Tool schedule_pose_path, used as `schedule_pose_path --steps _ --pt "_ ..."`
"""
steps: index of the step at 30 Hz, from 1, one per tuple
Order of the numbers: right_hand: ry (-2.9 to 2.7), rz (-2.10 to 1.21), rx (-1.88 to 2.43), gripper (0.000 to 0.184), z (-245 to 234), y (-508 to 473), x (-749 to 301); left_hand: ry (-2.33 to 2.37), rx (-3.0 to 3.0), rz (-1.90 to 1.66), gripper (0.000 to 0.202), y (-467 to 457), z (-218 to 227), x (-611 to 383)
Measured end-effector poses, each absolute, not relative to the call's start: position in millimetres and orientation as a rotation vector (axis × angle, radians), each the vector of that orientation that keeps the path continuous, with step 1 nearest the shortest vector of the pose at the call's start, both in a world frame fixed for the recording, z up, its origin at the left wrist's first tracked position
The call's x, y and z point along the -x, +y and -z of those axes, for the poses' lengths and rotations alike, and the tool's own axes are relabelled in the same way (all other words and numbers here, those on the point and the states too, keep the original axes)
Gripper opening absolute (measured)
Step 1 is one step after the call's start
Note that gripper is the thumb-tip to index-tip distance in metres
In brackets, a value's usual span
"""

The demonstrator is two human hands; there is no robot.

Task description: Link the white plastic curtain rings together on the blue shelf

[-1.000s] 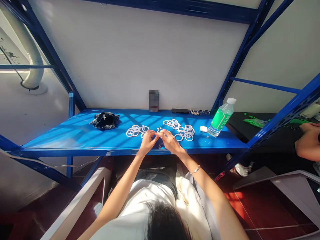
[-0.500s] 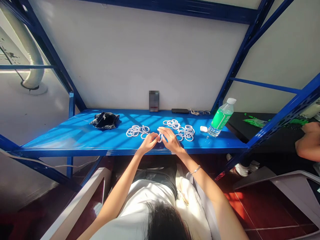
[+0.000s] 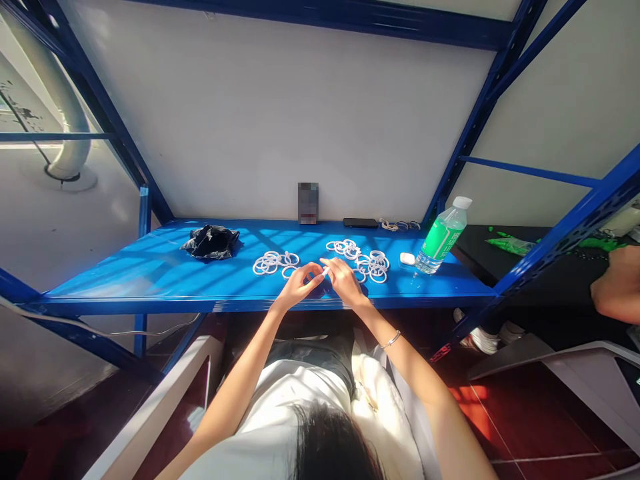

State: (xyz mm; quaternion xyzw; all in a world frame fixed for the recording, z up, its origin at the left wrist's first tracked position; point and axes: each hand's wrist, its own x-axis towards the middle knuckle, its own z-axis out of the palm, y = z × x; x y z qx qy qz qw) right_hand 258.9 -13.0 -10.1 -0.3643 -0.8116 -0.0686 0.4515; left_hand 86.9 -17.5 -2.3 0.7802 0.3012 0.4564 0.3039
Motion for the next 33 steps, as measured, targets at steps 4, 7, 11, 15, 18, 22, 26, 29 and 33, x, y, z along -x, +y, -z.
schedule_pose_path --steps 4,7,11,15,18,22,26,29,33 --pt "-1.991 0.136 0.973 0.034 8 -15 -258 0.792 -2.067 -1.208 0.042 -17 1 -85" --pt "-2.023 0.113 0.999 0.032 6 -17 -257 0.839 -1.950 -1.267 0.045 -15 1 -84" --pt "-2.061 0.115 0.987 0.032 5 -20 -257 0.853 -1.830 -1.353 0.044 -9 4 -81" --pt "-2.070 0.148 0.954 0.031 7 -19 -256 0.845 -1.752 -1.391 0.045 -4 7 -81" --pt "-2.050 0.204 0.962 0.029 9 -16 -256 0.838 -1.715 -1.388 0.045 -4 8 -81" --pt "-2.009 0.221 1.002 0.029 11 -14 -257 0.824 -1.729 -1.348 0.038 -9 6 -82" --pt "-2.007 0.233 0.995 0.032 13 -12 -259 0.805 -1.919 -1.287 0.055 -14 4 -84" --pt "-2.034 0.251 0.986 0.033 13 -12 -259 0.832 -1.977 -1.295 0.049 -13 5 -85" --pt "-2.042 0.253 0.982 0.031 9 -15 -257 0.854 -1.958 -1.350 0.044 -12 7 -85"
